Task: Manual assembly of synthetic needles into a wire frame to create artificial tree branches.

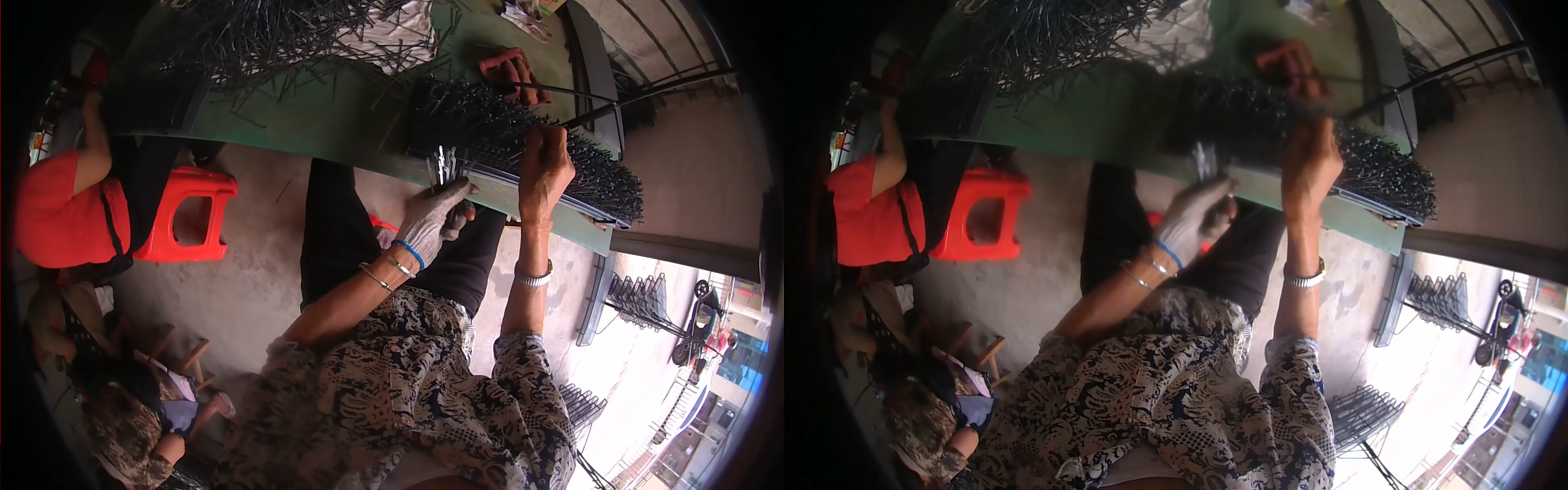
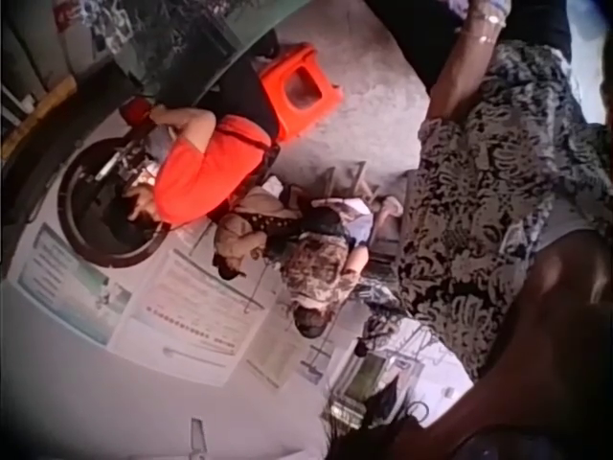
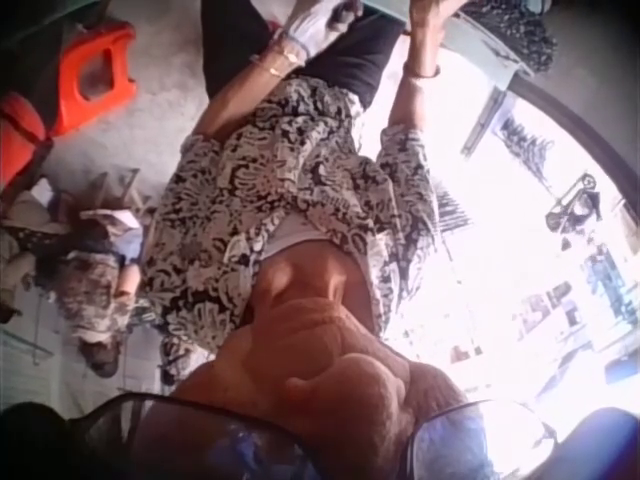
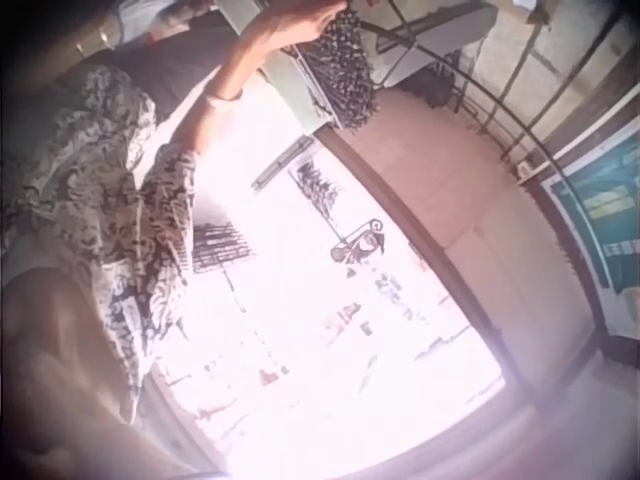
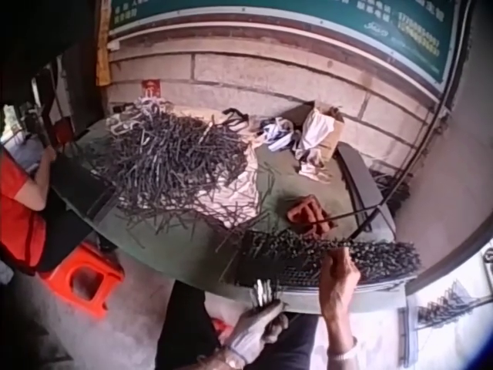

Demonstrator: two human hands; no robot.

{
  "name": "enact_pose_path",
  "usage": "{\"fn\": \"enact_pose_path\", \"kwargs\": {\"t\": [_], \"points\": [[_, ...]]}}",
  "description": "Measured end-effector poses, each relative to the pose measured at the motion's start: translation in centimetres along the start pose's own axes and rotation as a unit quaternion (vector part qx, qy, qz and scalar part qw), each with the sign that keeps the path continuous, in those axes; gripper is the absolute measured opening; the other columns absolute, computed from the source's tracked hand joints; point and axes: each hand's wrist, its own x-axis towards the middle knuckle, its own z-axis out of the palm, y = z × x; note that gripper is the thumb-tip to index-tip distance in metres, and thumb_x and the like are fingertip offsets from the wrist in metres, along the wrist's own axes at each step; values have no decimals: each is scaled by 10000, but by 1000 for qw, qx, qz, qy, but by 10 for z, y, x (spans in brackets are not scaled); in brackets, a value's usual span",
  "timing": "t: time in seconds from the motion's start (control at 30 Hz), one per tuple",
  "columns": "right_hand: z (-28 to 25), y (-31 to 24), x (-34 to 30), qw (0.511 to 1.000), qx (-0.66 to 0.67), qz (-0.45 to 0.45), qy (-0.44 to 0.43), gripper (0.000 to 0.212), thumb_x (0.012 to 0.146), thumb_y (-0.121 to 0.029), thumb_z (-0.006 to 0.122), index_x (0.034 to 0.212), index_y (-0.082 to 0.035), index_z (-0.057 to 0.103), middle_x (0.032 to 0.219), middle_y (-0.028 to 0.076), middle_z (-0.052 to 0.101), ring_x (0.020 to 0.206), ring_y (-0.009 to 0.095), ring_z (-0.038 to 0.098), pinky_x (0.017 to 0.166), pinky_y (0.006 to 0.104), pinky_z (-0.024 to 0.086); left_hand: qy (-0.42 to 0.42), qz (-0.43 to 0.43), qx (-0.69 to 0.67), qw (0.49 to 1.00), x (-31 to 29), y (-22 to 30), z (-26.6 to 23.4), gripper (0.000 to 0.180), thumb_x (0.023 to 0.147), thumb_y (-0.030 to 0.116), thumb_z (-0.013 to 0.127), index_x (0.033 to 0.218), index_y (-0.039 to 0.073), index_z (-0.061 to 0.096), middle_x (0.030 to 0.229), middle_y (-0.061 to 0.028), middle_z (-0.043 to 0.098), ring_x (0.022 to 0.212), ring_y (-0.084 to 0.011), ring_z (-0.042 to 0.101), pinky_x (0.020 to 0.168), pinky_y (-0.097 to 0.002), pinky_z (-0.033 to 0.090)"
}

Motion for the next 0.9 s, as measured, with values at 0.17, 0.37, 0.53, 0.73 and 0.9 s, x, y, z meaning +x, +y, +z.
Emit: {"fn": "enact_pose_path", "kwargs": {"t": [0.17, 0.37, 0.53, 0.73, 0.9], "points": [[-2, -4, 1, 1000, -3, 5, -14, 39, 912, -78, 597, 944, -62, 612, 757, 139, 628, 611, 202, 576, 632, 310, 485, -31, -10, -22, 999, 0, -1, -4, 234, 927, 318, 672, 970, 89, 698, 670, -32, 630, 469, -40, 505, 381, -180, 311], [9, 11, -7, 986, -94, -85, -103, 64, 903, -126, 626, 956, -102, 652, 874, 132, 629, 785, 276, 641, 656, 372, 505, -39, -12, -20, 999, -4, 0, -2, 237, 939, 312, 659, 982, 81, 692, 665, -27, 618, 462, -40, 494, 374, -180, 298], [5, 1, -12, 981, -134, -87, -107, 137, 904, -159, 643, 1023, -116, 697, 908, 122, 646, 802, 295, 639, 672, 371, 506, -42, -10, -28, 999, -7, -1, -1, 242, 941, 313, 657, 976, 76, 692, 656, -20, 608, 456, -40, 479, 376, -177, 281], [-28, -23, -32, 874, 248, 206, -363, 120, 912, -113, 615, 960, -19, 673, 756, 28, 641, 618, 70, 526, 549, 236, 419, -48, -3, -15, 999, -6, -3, -2, 263, 944, 334, 653, 963, 74, 688, 655, -13, 605, 465, -41, 478, 378, -175, 272], [-32, -19, -37, 854, 329, 242, -322, 70, 913, -79, 621, 925, -14, 647, 792, 28, 657, 581, 49, 493, 517, 208, 391, 8, 2, -2, 1000, -2, -7, 2, 288, 952, 356, 640, 974, 71, 679, 663, -16, 605, 479, -48, 489, 385, -179, 308]]}}
